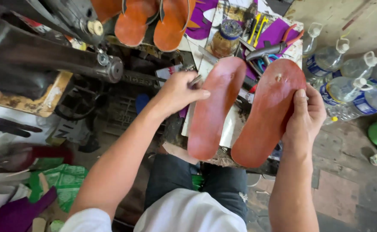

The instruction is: Trimming leather shoe soles with a knife and hammering nails into them at a repair bench.

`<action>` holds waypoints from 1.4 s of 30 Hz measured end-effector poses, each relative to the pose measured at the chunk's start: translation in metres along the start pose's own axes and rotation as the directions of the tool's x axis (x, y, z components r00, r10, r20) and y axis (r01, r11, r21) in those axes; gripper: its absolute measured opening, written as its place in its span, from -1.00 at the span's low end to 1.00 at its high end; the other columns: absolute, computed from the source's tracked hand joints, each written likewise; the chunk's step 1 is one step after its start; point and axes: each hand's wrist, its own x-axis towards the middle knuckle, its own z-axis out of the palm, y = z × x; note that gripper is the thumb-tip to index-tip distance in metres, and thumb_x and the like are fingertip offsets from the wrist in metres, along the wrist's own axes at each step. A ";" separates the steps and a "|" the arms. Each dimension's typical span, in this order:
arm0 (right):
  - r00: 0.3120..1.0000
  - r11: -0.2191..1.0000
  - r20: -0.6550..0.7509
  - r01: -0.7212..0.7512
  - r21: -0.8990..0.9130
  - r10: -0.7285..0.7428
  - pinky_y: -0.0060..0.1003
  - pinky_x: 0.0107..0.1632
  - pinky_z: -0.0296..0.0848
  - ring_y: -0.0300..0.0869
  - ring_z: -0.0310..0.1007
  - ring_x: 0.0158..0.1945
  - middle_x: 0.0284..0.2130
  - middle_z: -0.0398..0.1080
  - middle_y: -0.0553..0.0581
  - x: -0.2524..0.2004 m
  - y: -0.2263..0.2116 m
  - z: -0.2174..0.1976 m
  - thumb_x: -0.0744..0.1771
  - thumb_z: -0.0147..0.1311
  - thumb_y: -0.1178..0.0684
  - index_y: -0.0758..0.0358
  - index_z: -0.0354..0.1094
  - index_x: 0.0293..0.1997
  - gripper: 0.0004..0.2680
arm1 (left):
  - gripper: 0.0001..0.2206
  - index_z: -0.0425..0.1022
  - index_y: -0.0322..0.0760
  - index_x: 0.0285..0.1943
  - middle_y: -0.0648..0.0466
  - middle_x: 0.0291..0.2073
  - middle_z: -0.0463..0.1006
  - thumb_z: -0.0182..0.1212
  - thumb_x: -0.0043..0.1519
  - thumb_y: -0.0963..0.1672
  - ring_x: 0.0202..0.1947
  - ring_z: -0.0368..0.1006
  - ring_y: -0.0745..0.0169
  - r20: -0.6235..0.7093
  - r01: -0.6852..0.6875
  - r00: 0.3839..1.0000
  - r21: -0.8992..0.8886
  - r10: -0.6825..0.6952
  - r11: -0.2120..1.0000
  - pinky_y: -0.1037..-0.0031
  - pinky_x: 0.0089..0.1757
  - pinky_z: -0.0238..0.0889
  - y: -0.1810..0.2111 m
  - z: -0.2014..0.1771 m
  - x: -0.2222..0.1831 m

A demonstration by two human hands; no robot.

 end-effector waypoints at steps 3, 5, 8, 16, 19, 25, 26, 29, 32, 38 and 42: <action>0.990 0.954 0.072 0.140 -0.264 -0.125 -0.37 0.10 0.41 -0.27 0.40 -0.02 -0.10 0.45 0.07 -0.003 -0.016 0.011 0.44 0.04 -0.09 0.30 0.39 0.10 -0.75 | -0.81 0.33 -0.19 -0.37 0.17 -0.52 0.38 0.33 0.16 -0.15 -0.56 0.37 0.41 -0.049 -0.030 0.999 -0.401 0.012 0.916 0.56 -0.53 0.40 -0.019 0.002 -0.024; 0.980 0.924 0.109 0.192 -0.331 -0.164 -0.34 0.08 0.42 -0.25 0.41 -0.04 -0.11 0.47 0.10 0.004 -0.011 0.018 0.44 0.04 0.05 0.35 0.41 0.11 -0.80 | -0.80 0.33 -0.15 -0.32 0.21 -0.51 0.39 0.35 0.16 -0.16 -0.54 0.35 0.49 -0.081 -0.099 0.995 -0.557 0.065 0.825 0.62 -0.52 0.35 -0.028 0.004 -0.036; 0.937 0.789 0.191 0.349 -0.506 -0.292 -0.24 -0.01 0.44 -0.11 0.45 -0.09 -0.07 0.46 0.24 0.001 -0.018 0.035 0.43 0.03 0.22 0.47 0.38 0.18 -0.80 | -0.79 0.37 -0.12 -0.17 0.24 -0.42 0.45 0.37 0.16 -0.18 -0.48 0.36 0.54 -0.133 -0.147 0.989 -0.740 0.071 0.656 0.67 -0.53 0.29 -0.040 0.011 -0.050; 0.930 0.921 0.365 0.110 -0.375 0.037 -0.33 -0.04 0.45 -0.24 0.47 -0.18 -0.02 0.50 0.04 -0.068 -0.103 0.099 0.40 -0.14 -0.32 0.22 0.37 -0.16 -0.63 | -0.72 0.50 -0.18 0.08 0.20 -0.34 0.48 0.34 0.19 -0.22 -0.49 0.36 0.50 -0.122 -0.099 0.992 -0.845 -0.009 0.526 0.66 -0.55 0.32 -0.036 0.031 -0.054; 0.939 0.963 0.317 -0.049 -0.266 0.135 -0.41 -0.39 0.46 -0.39 0.29 -0.44 -0.52 0.30 -0.04 -0.073 -0.056 0.088 0.42 0.05 0.16 0.26 0.47 -0.09 -0.93 | -0.79 0.55 -0.27 -0.09 0.07 -0.45 0.59 0.44 0.12 -0.22 -0.60 0.46 0.42 -0.150 -0.135 0.989 -0.919 -0.012 0.370 0.64 -0.62 0.41 -0.034 0.037 -0.051; 0.917 0.974 0.361 -0.102 -0.201 0.170 -0.41 -0.41 0.46 -0.38 0.29 -0.47 -0.56 0.33 0.01 -0.088 -0.033 0.087 0.43 0.08 0.18 0.33 0.44 -0.13 -0.94 | -0.82 0.53 -0.30 -0.39 -0.01 -0.64 0.51 0.44 0.17 -0.14 -0.72 0.41 0.37 -0.191 -0.137 0.973 -0.931 -0.132 0.337 0.59 -0.67 0.32 -0.036 0.032 -0.046; 0.915 0.977 0.358 -0.135 -0.165 0.187 -0.37 -0.41 0.51 -0.36 0.33 -0.49 -0.56 0.33 0.03 -0.091 -0.035 0.088 0.42 0.08 0.19 0.35 0.44 -0.12 -0.94 | -0.81 0.54 -0.30 -0.38 0.01 -0.62 0.53 0.43 0.19 -0.12 -0.70 0.42 0.39 -0.188 -0.130 0.969 -0.940 -0.160 0.314 0.60 -0.66 0.31 -0.031 0.029 -0.047; 0.907 0.974 0.360 -0.184 -0.132 0.220 -0.32 -0.40 0.57 -0.32 0.37 -0.52 -0.57 0.34 0.07 -0.095 -0.030 0.091 0.41 0.10 0.19 0.39 0.44 -0.10 -0.93 | -0.81 0.56 -0.23 -0.39 0.12 -0.59 0.53 0.46 0.16 -0.09 -0.59 0.38 0.52 -0.244 -0.163 0.959 -0.893 -0.146 0.420 0.67 -0.56 0.27 -0.017 0.016 -0.055; 0.899 0.970 0.371 -0.183 -0.159 0.231 -0.30 -0.41 0.59 -0.32 0.37 -0.53 -0.57 0.35 0.07 -0.096 -0.028 0.092 0.40 0.12 0.20 0.41 0.45 -0.10 -0.93 | -0.79 0.54 -0.15 -0.44 0.24 -0.61 0.48 0.53 0.08 -0.07 -0.52 0.30 0.61 -0.303 -0.203 0.951 -0.769 -0.066 0.606 0.73 -0.48 0.19 -0.009 0.006 -0.059; 0.892 0.971 0.386 -0.198 -0.137 0.236 -0.31 -0.39 0.62 -0.32 0.41 -0.52 -0.57 0.37 0.08 -0.095 -0.010 0.083 0.39 0.11 0.20 0.40 0.46 -0.10 -0.92 | -0.62 0.43 -0.15 -0.54 0.16 -0.74 0.37 0.30 0.28 0.04 -0.71 0.27 0.46 -0.273 -0.143 0.951 -0.805 -0.146 0.576 0.68 -0.65 0.05 -0.047 0.024 -0.029; 0.899 0.969 0.363 -0.213 -0.122 0.244 -0.51 -0.54 0.47 -0.34 0.35 -0.63 -0.67 0.31 0.05 -0.090 -0.003 0.074 0.41 0.07 0.17 0.35 0.46 -0.08 -0.91 | -0.70 0.54 -0.31 -0.33 -0.05 -0.73 0.45 0.25 0.33 0.00 -0.76 0.45 0.23 -0.188 -0.162 0.982 -0.836 0.003 0.524 0.64 -0.70 0.20 -0.044 0.024 -0.031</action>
